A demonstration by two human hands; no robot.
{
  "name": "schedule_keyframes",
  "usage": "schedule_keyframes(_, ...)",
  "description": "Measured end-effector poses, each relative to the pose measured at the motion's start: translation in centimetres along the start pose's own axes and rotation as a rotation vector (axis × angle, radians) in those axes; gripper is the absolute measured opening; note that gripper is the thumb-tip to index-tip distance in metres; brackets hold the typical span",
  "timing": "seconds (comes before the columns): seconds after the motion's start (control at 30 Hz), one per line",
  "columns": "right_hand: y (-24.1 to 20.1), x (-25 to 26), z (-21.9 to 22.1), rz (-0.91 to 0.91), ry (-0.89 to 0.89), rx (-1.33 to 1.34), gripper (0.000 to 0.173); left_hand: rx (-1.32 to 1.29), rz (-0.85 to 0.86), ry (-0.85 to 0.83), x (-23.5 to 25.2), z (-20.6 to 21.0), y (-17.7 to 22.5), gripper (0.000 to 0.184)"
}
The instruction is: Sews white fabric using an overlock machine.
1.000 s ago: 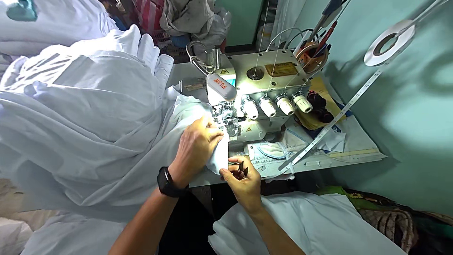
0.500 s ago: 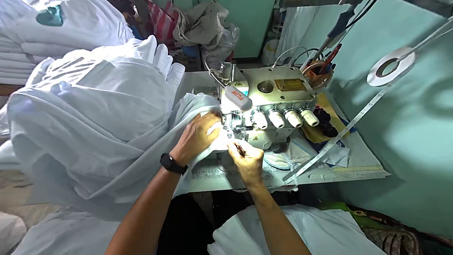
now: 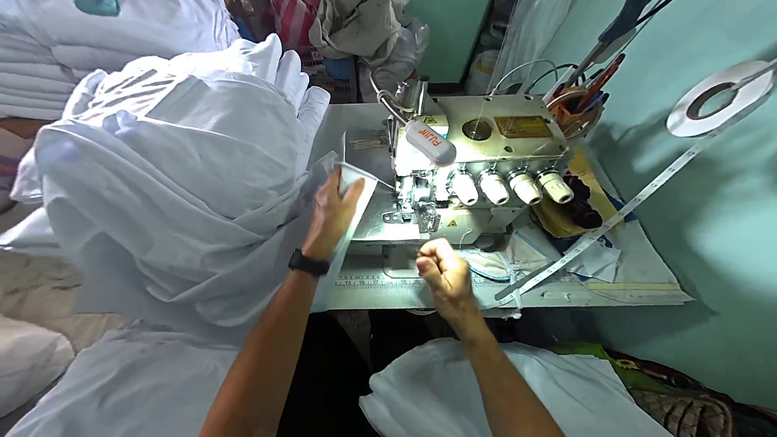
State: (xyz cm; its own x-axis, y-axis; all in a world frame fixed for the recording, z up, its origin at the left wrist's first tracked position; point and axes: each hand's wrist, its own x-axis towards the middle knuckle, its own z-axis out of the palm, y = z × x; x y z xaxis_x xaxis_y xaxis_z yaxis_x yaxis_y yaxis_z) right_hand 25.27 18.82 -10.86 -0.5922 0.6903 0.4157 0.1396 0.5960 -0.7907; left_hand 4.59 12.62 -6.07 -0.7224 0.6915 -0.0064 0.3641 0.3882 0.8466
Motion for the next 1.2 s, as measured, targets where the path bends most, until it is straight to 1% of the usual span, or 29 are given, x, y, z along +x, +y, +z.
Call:
schedule_keyframes(0.03, -0.5, 1.1, -0.4, -0.074, 0.006, -0.124, 0.054, -0.026, -0.005, -0.024, -2.6, -0.1, -0.4, 0.059)
schedule_keyframes(0.07, -1.1, 2.1, -0.7, -0.142, -0.002, -0.241, 0.043, -0.038, -0.005, -0.045, -4.6, -0.1, -0.8, 0.067)
schedule_keyframes(0.1, -1.7, 3.1, -1.0, -0.197, -0.033, -0.345, 0.034, -0.022, 0.006, -0.039, -6.1, 0.2, -1.1, 0.081)
schedule_keyframes(0.13, -2.3, 4.0, -1.0, -0.233, -0.072, -0.442, 0.029, 0.015, 0.028, -0.002, -7.2, 0.6, -1.5, 0.093)
schedule_keyframes(0.17, -3.0, 4.6, -0.8, -0.26, -0.104, -0.536, 0.024, 0.059, 0.053, 0.046, -8.0, 1.1, -2.0, 0.099)
schedule_keyframes(0.2, -3.7, 5.1, -0.5, -0.27, -0.137, -0.612, 0.021, 0.095, 0.076, 0.093, -8.6, 1.6, -2.4, 0.096)
schedule_keyframes(0.23, -4.4, 5.4, -0.1, -0.275, -0.159, -0.654, 0.019, 0.127, 0.091, 0.131, -9.0, 1.9, -2.6, 0.088)
schedule_keyframes(0.3, -5.1, 5.8, 1.1, -0.294, -0.16, -0.669, 0.016, 0.192, 0.137, 0.203, -9.5, 2.2, -3.0, 0.064)
schedule_keyframes(0.37, -4.7, 5.8, 1.8, -0.342, -0.117, -0.577, 0.016, 0.228, 0.18, 0.239, -10.7, 1.7, -3.3, 0.045)
schedule_keyframes(0.4, -4.6, 5.4, 1.8, -0.343, -0.108, -0.494, 0.017, 0.209, 0.194, 0.226, -11.8, 1.0, -3.4, 0.035)
schedule_keyframes(0.43, -4.5, 4.7, 1.6, -0.332, -0.107, -0.397, 0.017, 0.162, 0.215, 0.194, -13.0, 0.2, -3.8, 0.021)
schedule_keyframes(0.47, -4.1, 3.7, 1.6, -0.318, -0.103, -0.298, 0.018, 0.079, 0.262, 0.148, -14.4, -0.5, -4.4, 0.013)
schedule_keyframes(0.5, -3.5, 2.5, 1.8, -0.304, -0.099, -0.21, 0.018, -0.055, 0.315, 0.086, -15.9, -1.0, -5.3, 0.011)
schedule_keyframes(0.57, -1.6, 0.1, 3.0, -0.28, -0.096, -0.096, 0.021, -0.313, 0.375, -0.05, -18.4, -1.9, -6.8, 0.014)
schedule_keyframes(0.6, -0.8, -0.9, 3.7, -0.272, -0.086, -0.085, 0.023, -0.381, 0.389, -0.083, -19.4, -2.1, -7.4, 0.017)
schedule_keyframes(0.67, 0.0, -2.5, 4.8, -0.268, -0.069, -0.143, 0.025, -0.436, 0.394, -0.086, -20.8, -2.4, -8.2, 0.02)
schedule_keyframes(0.77, 0.5, -3.7, 6.3, -0.308, -0.051, -0.264, 0.022, -0.47, 0.412, -0.069, -21.6, -2.3, -8.8, 0.02)
schedule_keyframes(0.83, 0.8, -4.1, 7.3, -0.322, -0.038, -0.247, 0.021, -0.461, 0.429, -0.101, -21.7, -2.3, -8.9, 0.021)
schedule_keyframes(0.9, 0.6, -4.2, 7.7, -0.29, -0.036, -0.097, 0.021, -0.407, 0.436, -0.183, -21.7, -2.7, -9.0, 0.021)
schedule_keyframes(0.97, -0.1, -3.9, 6.5, -0.191, -0.093, 0.093, 0.02, -0.385, 0.445, -0.282, -21.5, -3.7, -9.3, 0.02)
schedule_keyframes(1.03, -0.9, -2.8, 4.7, -0.114, -0.218, 0.27, 0.019, -0.378, 0.474, -0.325, -20.9, -5.9, -8.8, 0.023)
schedule_keyframes(1.07, -1.4, -2.1, 3.9, -0.088, -0.308, 0.382, 0.018, -0.371, 0.495, -0.299, -20.7, -7.3, -8.2, 0.025)
schedule_keyframes(1.1, -1.7, -1.3, 3.4, -0.085, -0.41, 0.509, 0.02, -0.362, 0.522, -0.262, -20.6, -8.8, -7.4, 0.025)
schedule_keyframes(1.13, -2.0, -0.4, 3.4, -0.122, -0.514, 0.605, 0.033, -0.364, 0.55, -0.225, -20.4, -10.2, -6.5, 0.023)
schedule_keyframes(1.17, -2.3, 0.4, 3.8, -0.197, -0.596, 0.616, 0.057, -0.367, 0.57, -0.182, -20.5, -11.7, -5.5, 0.021)
schedule_keyframes(1.2, -2.6, 1.1, 4.6, -0.292, -0.638, 0.511, 0.08, -0.369, 0.579, -0.125, -20.8, -13.1, -4.5, 0.017)
